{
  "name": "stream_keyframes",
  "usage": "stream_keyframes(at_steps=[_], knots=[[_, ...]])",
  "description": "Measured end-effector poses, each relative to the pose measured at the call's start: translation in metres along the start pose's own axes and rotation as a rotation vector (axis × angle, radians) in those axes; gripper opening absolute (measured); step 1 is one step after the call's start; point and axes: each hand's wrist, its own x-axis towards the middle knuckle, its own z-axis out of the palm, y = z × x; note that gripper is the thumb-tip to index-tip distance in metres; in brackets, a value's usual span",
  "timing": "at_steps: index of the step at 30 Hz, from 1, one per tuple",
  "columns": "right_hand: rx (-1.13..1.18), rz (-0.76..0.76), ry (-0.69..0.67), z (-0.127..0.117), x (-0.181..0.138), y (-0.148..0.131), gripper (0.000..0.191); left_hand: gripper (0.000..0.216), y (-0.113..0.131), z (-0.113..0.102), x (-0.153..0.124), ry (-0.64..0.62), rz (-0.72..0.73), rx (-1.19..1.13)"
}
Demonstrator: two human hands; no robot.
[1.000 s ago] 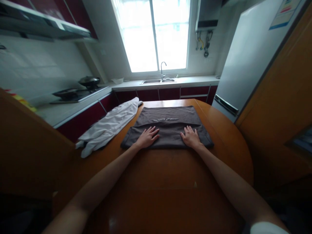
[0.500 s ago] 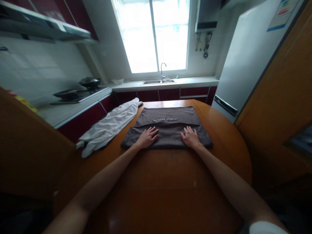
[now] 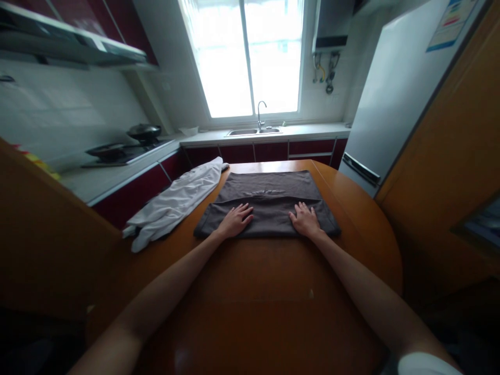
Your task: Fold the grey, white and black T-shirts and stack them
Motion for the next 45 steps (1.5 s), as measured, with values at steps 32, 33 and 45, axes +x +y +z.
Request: stream_keyframes(at_steps=[32,33,45], knots=[[-0.057,0.024,0.184,-0.010,-0.005,0.010,0.064,0.054,-0.001,0.002,0.001,0.006,0.009,0.006],[-0.049,0.034,0.137,-0.007,-0.005,0.010,0.065,0.054,-0.001,0.002,0.001,0.006,0.010,0.004],[0.001,0.096,-0.020,-0.003,-0.002,0.012,0.067,0.049,-0.004,0.005,0.003,0.136,0.039,-0.191]])
